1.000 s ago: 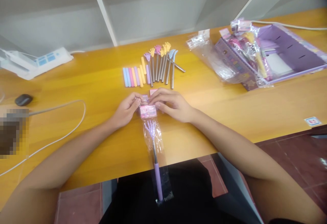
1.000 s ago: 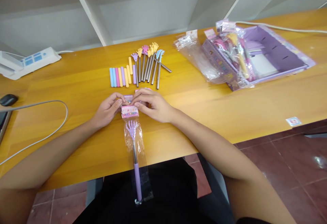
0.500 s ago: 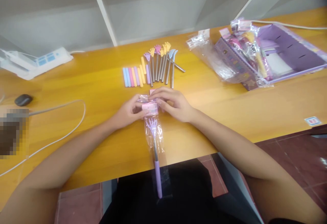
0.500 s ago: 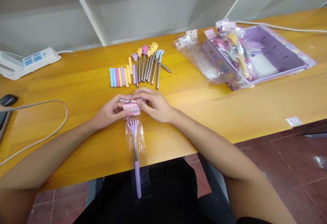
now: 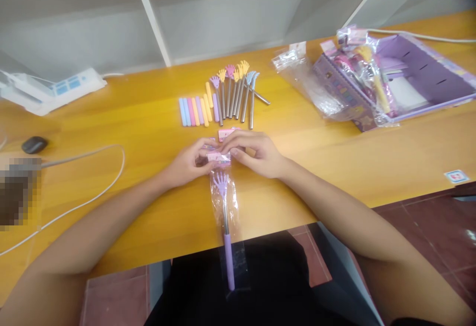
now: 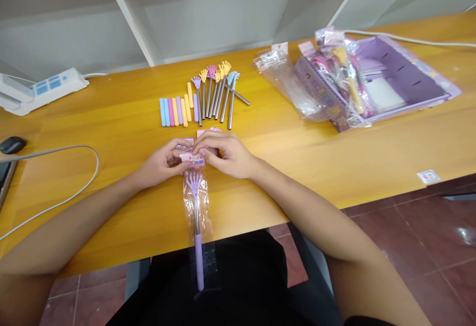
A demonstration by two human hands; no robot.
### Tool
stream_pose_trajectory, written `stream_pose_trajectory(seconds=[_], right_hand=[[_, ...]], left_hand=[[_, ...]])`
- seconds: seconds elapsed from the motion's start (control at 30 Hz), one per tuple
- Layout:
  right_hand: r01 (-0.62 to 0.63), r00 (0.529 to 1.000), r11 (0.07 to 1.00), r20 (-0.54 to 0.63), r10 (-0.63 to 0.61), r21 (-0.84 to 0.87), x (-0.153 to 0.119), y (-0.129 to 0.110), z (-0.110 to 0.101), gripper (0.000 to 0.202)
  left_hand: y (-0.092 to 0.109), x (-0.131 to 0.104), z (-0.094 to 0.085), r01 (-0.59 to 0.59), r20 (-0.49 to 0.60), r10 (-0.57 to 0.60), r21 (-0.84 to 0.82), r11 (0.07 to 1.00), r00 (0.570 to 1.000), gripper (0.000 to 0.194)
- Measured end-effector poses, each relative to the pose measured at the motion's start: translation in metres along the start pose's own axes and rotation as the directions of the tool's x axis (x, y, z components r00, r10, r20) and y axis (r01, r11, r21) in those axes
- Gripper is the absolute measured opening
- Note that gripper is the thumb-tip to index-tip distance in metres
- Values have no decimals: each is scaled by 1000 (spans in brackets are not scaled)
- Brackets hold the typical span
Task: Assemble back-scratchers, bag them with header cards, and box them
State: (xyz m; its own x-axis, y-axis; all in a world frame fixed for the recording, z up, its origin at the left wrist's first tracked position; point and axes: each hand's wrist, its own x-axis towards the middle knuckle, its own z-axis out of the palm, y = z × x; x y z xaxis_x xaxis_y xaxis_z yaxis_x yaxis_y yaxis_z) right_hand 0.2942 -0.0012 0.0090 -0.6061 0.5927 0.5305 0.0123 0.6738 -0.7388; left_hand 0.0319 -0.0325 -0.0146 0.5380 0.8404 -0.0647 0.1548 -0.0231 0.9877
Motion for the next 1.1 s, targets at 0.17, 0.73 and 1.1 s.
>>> stream_pose_trajectory(seconds=[0.17, 0.73, 1.1], right_hand=[[2, 1000, 999, 30, -3, 33, 0, -3, -1, 21], [-70, 988, 997, 133, 73, -27, -2, -3, 1, 38], [-61, 989, 991, 124, 77, -122, -1, -4, -1, 42]], left_hand=[[1, 0, -1, -26, -14, 26, 32, 999, 1000, 40], [7, 1, -2, -58, -36, 63, 142, 988, 997, 31], [12, 1, 0, -3, -38, 4, 38, 999, 999, 30]])
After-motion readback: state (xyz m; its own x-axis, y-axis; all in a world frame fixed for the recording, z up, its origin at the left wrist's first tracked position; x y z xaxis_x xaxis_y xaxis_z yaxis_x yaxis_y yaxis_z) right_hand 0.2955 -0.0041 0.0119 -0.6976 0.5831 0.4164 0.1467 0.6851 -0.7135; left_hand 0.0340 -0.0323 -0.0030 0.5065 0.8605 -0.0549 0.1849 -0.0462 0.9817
